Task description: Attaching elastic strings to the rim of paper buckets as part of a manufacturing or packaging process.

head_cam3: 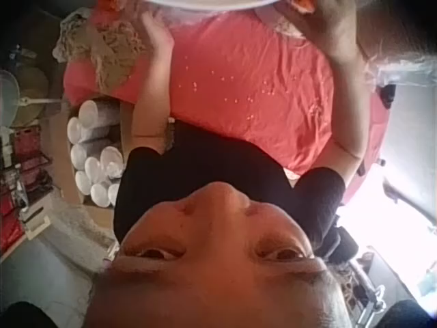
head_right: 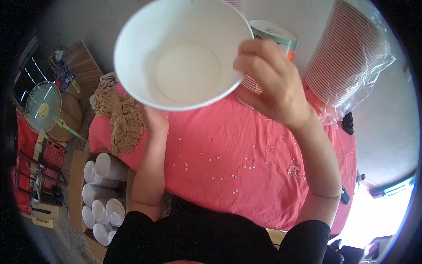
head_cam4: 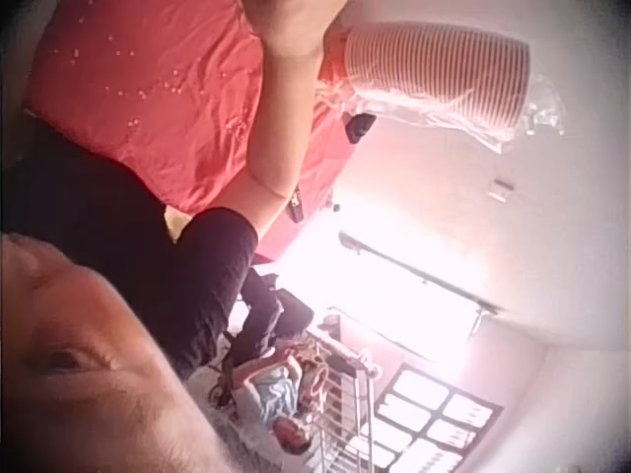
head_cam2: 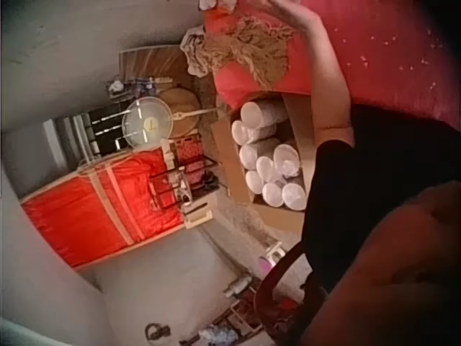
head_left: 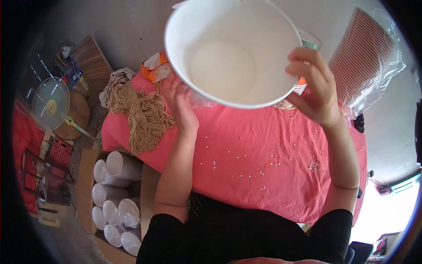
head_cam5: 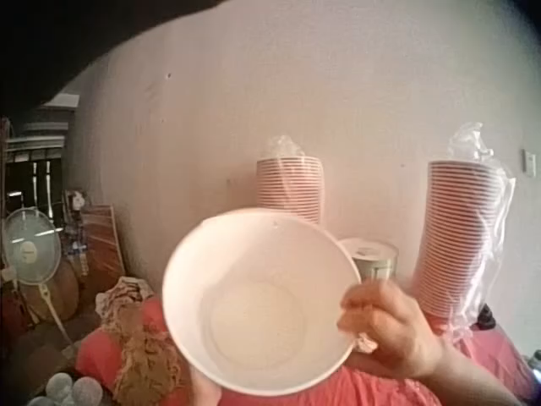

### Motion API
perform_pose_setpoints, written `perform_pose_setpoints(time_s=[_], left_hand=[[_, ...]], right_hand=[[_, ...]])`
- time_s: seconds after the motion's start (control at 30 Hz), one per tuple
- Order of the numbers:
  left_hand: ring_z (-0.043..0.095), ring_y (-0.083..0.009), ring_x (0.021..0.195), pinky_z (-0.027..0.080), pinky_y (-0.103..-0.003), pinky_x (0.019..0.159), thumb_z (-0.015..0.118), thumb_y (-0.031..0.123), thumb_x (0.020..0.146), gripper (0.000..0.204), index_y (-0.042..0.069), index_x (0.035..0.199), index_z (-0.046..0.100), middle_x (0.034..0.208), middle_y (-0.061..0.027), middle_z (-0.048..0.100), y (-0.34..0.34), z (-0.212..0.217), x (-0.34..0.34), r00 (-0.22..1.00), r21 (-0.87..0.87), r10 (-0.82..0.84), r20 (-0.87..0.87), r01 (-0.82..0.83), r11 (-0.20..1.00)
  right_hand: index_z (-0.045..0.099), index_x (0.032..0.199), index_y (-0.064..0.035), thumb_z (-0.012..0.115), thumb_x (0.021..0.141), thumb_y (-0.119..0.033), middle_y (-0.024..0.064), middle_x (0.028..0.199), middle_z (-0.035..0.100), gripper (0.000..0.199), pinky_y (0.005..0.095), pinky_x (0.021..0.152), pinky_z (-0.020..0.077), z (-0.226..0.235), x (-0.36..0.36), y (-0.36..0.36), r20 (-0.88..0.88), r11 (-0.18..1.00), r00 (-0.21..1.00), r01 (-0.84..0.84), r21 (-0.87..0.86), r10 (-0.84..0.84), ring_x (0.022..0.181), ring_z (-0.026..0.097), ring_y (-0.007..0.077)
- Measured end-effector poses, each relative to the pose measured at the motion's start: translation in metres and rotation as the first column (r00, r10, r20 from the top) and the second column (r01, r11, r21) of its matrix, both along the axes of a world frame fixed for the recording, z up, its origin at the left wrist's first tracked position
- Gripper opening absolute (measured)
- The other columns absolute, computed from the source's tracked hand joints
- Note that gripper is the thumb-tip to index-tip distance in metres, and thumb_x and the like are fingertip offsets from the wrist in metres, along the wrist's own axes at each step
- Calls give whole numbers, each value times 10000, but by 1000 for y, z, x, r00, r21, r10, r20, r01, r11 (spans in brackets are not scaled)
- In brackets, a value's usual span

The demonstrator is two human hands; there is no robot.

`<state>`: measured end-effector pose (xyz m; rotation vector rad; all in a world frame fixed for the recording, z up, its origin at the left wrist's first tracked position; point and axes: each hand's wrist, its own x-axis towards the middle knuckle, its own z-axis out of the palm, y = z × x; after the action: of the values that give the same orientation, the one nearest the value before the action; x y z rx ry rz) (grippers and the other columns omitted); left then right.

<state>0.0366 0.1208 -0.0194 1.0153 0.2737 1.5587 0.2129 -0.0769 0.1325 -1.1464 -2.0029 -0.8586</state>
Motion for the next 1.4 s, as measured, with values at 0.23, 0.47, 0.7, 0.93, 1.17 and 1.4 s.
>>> perform_pose_setpoints(time_s=[0.23, 0.47, 0.7, 0.93, 1.17, 1.4], left_hand=[[441, -209, 1302, 336, -383, 1091, 324, 523, 1000, 655, 27, 1427, 355, 1413, -93, 452, -1, -12, 6, 969, 166, -208, -133, 229, 959], [472, -189, 1278, 373, -359, 1058, 232, 670, 969, 808, 17, 1401, 435, 1372, -93, 521, -21, -25, 21, 778, -165, -512, -365, 487, 858], [528, -220, 1227, 409, -380, 1047, 162, 681, 962, 837, 19, 1391, 442, 1341, -119, 542, -19, -36, 22, 771, -139, -568, -290, 553, 822], [535, -225, 1211, 413, -381, 1038, 176, 622, 992, 753, 34, 1349, 483, 1300, -102, 568, -25, -37, 24, 841, -178, -476, -256, 443, 879], [572, -127, 961, 459, -299, 860, 566, 210, 968, 218, 52, 1115, 594, 1062, -40, 601, -16, -8, 4, 959, -161, -167, -230, 132, 978], [627, -152, 868, 499, -305, 729, 659, 83, 871, 104, 29, 961, 654, 948, -53, 658, 32, 3, -72, 555, 442, 321, -767, 96, 892]], right_hand=[[588, 960, -36, 803, 643, -80, 108, 1032, 575, 385, 377, 696, 534, -49, 8, -18, -108, 974, 992, 34, -226, -60, 881, 611, 294], [605, 955, -55, 806, 664, -154, 78, 1022, 602, 367, 386, 761, 527, -82, 14, -26, -104, 890, 974, 138, -434, -202, 921, 599, 272], [633, 902, -93, 836, 607, -266, 12, 909, 620, 398, 381, 762, 493, -76, -17, -30, 16, 854, 950, 287, -434, -311, 885, 561, 232], [585, 796, -89, 713, 750, -235, 57, 703, 628, 200, 399, 749, 478, -80, -55, -15, -19, 838, 975, 181, -514, -223, 732, 648, 241], [555, 807, -59, 688, 780, -137, 114, 661, 604, 157, 428, 634, 468, -84, -78, -11, -47, 796, 959, 205, -569, -281, 651, 615, 325], [523, 772, -54, 659, 774, -122, 123, 672, 622, 152, 413, 606, 496, -77, -74, -25, -121, 815, 969, 110, -569, -215, 648, 641, 307]])
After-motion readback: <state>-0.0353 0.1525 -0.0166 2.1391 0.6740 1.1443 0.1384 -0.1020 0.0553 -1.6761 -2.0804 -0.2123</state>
